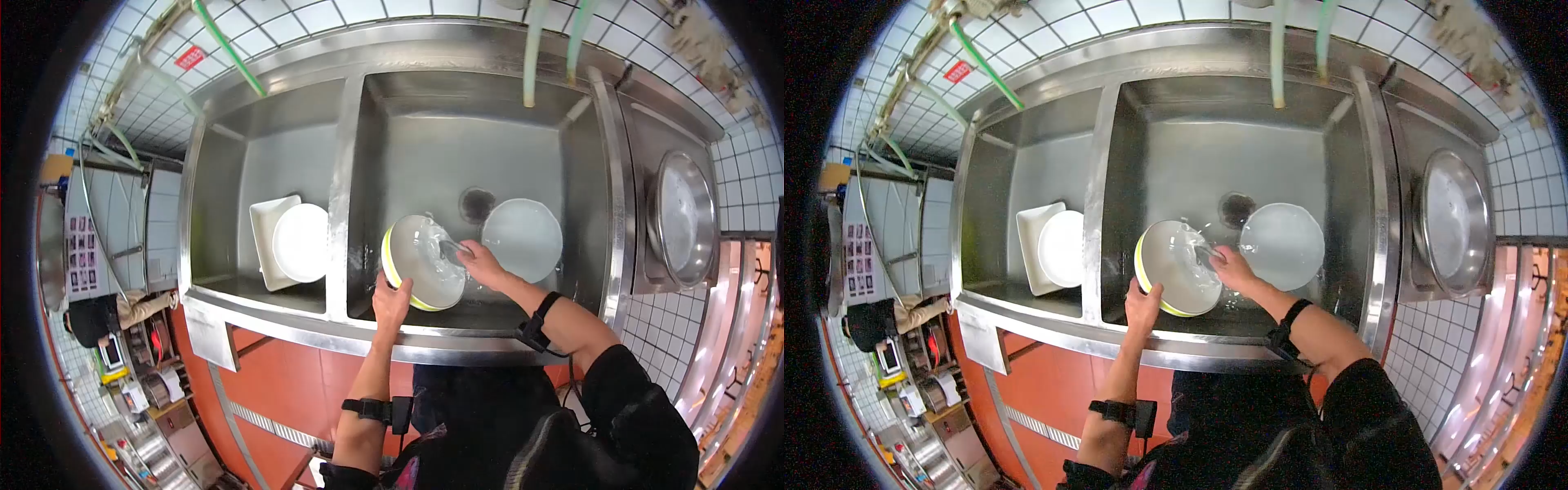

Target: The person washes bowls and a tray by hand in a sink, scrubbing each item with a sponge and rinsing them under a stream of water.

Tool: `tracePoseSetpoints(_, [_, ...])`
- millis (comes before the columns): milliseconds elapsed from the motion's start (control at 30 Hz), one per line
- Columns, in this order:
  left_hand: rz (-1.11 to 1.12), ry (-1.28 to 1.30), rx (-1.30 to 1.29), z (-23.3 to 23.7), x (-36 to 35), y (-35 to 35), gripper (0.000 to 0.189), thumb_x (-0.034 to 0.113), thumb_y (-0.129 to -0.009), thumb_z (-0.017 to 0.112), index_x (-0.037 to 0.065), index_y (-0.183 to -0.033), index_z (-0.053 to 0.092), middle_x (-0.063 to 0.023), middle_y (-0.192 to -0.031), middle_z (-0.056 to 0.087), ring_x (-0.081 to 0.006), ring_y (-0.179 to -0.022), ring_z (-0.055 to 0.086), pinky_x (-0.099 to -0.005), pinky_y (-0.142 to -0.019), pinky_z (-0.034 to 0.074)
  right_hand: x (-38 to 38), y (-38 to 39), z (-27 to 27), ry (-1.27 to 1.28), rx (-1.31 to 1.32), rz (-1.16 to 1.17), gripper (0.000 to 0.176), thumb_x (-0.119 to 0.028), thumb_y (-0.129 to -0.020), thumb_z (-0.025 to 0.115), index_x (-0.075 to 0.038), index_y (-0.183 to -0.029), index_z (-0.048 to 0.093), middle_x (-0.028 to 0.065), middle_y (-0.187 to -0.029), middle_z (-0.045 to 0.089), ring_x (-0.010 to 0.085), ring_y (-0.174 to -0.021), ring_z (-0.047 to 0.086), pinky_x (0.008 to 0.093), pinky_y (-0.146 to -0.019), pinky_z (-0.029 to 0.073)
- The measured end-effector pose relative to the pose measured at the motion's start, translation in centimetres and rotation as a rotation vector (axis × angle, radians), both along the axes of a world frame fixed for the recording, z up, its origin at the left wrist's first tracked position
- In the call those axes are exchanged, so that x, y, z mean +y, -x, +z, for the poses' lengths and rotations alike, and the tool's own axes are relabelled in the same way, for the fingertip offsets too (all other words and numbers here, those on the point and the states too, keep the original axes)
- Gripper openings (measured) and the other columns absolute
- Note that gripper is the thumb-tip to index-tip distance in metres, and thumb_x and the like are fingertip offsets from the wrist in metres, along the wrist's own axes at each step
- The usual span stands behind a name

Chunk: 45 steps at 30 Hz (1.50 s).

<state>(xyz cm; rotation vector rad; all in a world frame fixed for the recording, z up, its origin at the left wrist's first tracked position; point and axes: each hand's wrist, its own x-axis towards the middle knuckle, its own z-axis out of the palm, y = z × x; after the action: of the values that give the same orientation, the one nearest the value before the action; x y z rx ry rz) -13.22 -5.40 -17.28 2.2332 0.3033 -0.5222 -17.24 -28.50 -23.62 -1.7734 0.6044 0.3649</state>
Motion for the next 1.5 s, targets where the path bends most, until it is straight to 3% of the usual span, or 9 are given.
tracePoseSetpoints(133, [-0.016,-0.043,-0.027,0.8,-0.4,0.3,0.062,0.035,-0.077,0.067,0.0,-0.127,0.057,-0.026,-0.106,0.07,-0.0432,-0.103,0.067,-0.0466,-0.091,0.051,1.1,-1.3,-1.2,0.09,-0.042,0.202,0.04,-0.025,-0.097,0.058,-0.005,-0.131,0.055,0.0176,-0.108,0.067,0.0289,-0.098,0.064,0.0402,-0.084,0.05])
tracePoseSetpoints(200, [-0.01,-0.072,-0.034,1.1,-0.6,0.3,0.062,0.035,-0.077,0.067,0.0,-0.127,0.057,-0.0268,-0.105,0.07,-0.0439,-0.101,0.067,-0.0474,-0.09,0.051,1.5,-0.7,-2.0,0.315,-0.264,0.587,0.037,-0.023,-0.096,0.056,-0.009,-0.13,0.057,0.0202,-0.119,0.064,0.0352,-0.11,0.061,0.0439,-0.095,0.048])
tracePoseSetpoints(400, [-0.031,-0.106,-0.031,1.0,-0.7,0.2,0.063,0.037,-0.077,0.067,0.0,-0.127,0.057,-0.0286,-0.101,0.069,-0.0459,-0.099,0.066,-0.0484,-0.09,0.051,1.5,0.4,-2.1,0.394,-0.103,0.977,0.043,-0.021,-0.09,0.061,-0.003,-0.128,0.057,0.0188,-0.132,0.059,0.0356,-0.126,0.054,0.0454,-0.107,0.042])
tracePoseSetpoints(667, [-0.013,-0.147,0.046,0.7,-1.2,-0.2,0.06,0.043,-0.078,0.066,-0.003,-0.117,0.062,-0.0296,-0.101,0.069,-0.0451,-0.101,0.066,-0.0474,-0.092,0.05,3.5,1.4,-1.8,0.493,0.142,1.127,0.05,-0.022,-0.086,0.061,-0.006,-0.133,0.055,0.0236,-0.12,0.065,0.0392,-0.113,0.061,0.0472,-0.099,0.047])
tracePoseSetpoints(967, [-0.021,-0.158,0.207,-1.6,-0.9,-0.6,0.077,0.058,-0.078,0.067,-0.011,-0.111,0.063,-0.0329,-0.103,0.068,-0.0453,-0.105,0.065,-0.0462,-0.094,0.05,5.1,3.2,-1.3,0.06,0.172,0.765,0.035,-0.02,-0.088,0.056,-0.008,-0.118,0.068,0.0168,-0.115,0.069,0.0319,-0.105,0.066,0.0427,-0.089,0.051])
tracePoseSetpoints(1100, [-0.014,-0.141,0.19,-0.6,-1.2,-0.8,0.078,0.058,-0.078,0.069,-0.013,-0.109,0.06,-0.0349,-0.103,0.067,-0.0454,-0.104,0.066,-0.0455,-0.092,0.051,6.1,1.3,0.2,-0.518,0.392,0.246,0.036,-0.013,-0.086,0.053,-0.002,-0.119,0.065,0.0093,-0.115,0.068,0.0207,-0.108,0.062,0.0344,-0.098,0.047])
tracePoseSetpoints(1167, [-0.014,-0.13,0.171,-1.1,-1.1,-0.7,0.076,0.057,-0.078,0.07,-0.012,-0.11,0.06,-0.0344,-0.103,0.067,-0.0458,-0.104,0.066,-0.0457,-0.092,0.051,6.5,-0.1,-1.6,-1.186,0.414,0.014,0.044,-0.009,-0.087,0.051,-0.004,-0.129,0.059,0.0096,-0.119,0.066,0.0212,-0.112,0.06,0.0332,-0.1,0.045])
tracePoseSetpoints(1300, [0.0,-0.148,0.148,-1.1,-0.7,-0.8,0.078,0.058,-0.078,0.069,-0.009,-0.116,0.061,-0.0324,-0.108,0.067,-0.0442,-0.107,0.065,-0.0458,-0.095,0.049,8.3,-2.9,1.2,-1.383,0.298,-0.026,0.047,-0.006,-0.091,0.05,-0.004,-0.137,0.053,0.0038,-0.123,0.065,0.0183,-0.111,0.061,0.0329,-0.098,0.047])
tracePoseSetpoints(1500, [-0.09,-0.096,0.136,-0.3,-0.1,-0.4,0.071,0.048,-0.077,0.069,-0.006,-0.123,0.056,-0.0308,-0.11,0.067,-0.0437,-0.108,0.064,-0.0458,-0.096,0.049,9.6,-6.7,0.6,-1.163,0.169,-0.075,0.049,0.001,-0.093,0.049,-0.006,-0.142,0.049,0.0041,-0.136,0.058,0.0184,-0.124,0.054,0.0326,-0.108,0.039])
